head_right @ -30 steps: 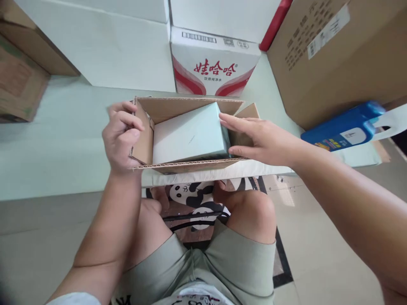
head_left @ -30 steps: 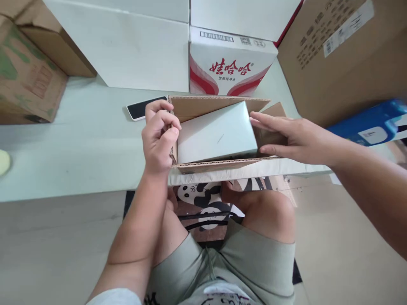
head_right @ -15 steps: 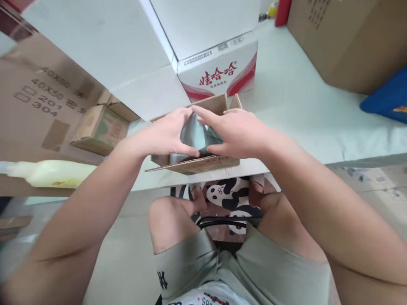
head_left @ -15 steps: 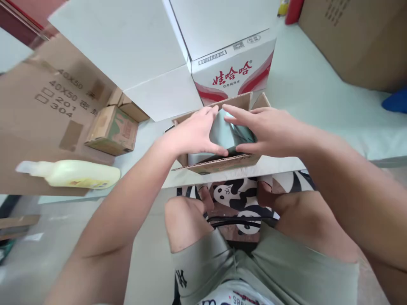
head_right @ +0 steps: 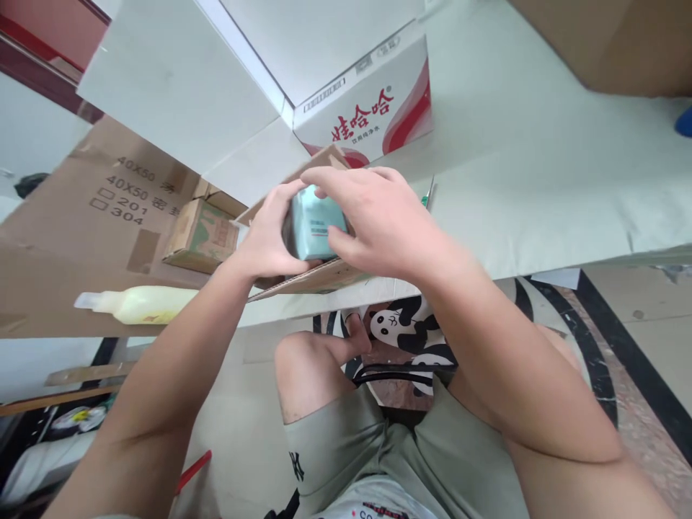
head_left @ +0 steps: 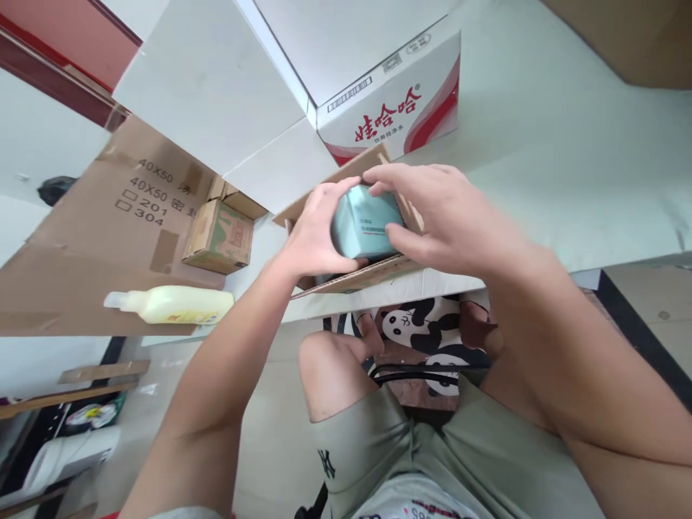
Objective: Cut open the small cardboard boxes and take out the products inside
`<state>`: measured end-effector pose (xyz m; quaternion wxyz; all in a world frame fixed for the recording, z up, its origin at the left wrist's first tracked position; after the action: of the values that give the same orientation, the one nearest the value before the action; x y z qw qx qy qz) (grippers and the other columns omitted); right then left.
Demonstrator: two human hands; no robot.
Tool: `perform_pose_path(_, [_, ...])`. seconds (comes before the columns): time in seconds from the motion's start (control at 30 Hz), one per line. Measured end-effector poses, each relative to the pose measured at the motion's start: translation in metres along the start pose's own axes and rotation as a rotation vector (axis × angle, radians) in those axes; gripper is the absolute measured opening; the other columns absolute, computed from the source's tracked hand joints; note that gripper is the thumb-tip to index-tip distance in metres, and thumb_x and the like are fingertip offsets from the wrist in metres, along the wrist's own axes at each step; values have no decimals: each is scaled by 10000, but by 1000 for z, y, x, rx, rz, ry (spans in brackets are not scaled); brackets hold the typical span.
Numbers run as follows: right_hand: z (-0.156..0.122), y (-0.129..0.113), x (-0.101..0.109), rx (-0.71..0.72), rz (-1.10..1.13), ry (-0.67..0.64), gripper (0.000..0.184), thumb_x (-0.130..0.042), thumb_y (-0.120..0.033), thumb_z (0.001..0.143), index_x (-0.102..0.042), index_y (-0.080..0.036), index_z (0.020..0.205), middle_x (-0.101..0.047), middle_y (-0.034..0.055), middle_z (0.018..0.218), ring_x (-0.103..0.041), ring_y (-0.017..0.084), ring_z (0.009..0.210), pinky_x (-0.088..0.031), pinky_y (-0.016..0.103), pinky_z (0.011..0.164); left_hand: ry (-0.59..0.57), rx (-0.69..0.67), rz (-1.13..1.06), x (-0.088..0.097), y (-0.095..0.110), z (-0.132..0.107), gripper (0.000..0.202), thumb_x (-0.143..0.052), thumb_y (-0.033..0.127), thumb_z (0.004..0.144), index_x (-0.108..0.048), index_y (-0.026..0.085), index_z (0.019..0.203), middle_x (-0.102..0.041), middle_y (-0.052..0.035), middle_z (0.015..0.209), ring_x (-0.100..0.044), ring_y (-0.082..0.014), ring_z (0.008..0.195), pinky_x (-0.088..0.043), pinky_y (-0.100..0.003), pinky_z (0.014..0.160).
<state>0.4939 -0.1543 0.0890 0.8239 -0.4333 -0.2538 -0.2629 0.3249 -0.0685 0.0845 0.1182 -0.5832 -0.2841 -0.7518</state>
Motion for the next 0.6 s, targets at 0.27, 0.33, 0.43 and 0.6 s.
perform_pose_path(0.27, [2,15,-3,-119,-24,119,437,-479,-179,828,-693,-262,1199,-729,56,1176,-641,246,980,-501,389,829,120,38,101,22,-4,-19,1026,-907,609,530,-522,332,1439,-501,-95,1390,-523,-385,1328,-480,-603,1153])
perform_pose_path(0.33, [3,23,-6,-172,-54,99,441,-477,-201,849,-690,-278,1228,-726,63,1215,-646,267,992,-513,411,821,142,44,68,33,-1,-20,1028,-912,687,488,-551,344,1387,-506,-73,1362,-526,-385,1297,-475,-611,1138])
perform_pose_path(0.43, [3,40,-10,-279,-44,36,498,-434,-249,913,-643,-301,1362,-708,87,1330,-665,307,1071,-543,467,861,272,-24,-52,62,2,-18,976,-901,740,495,-548,362,1322,-542,-29,1289,-560,-346,1219,-483,-580,1072])
perform_pose_path(0.6, [0,51,-15,-248,85,34,589,-367,-318,997,-463,-314,1578,-643,102,1504,-666,306,1266,-573,512,995,642,-199,-276,115,-6,-14,809,-766,860,553,-528,362,1145,-600,69,1054,-626,-200,1028,-539,-446,889])
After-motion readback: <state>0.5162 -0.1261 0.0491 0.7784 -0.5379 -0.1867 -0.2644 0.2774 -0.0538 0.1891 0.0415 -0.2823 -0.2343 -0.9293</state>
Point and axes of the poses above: each hand's wrist, its own z-axis towards the middle knuckle, its own x-axis out of the back of the hand, y = z × x, the point moved 7 cm from there along z, towards the middle knuckle
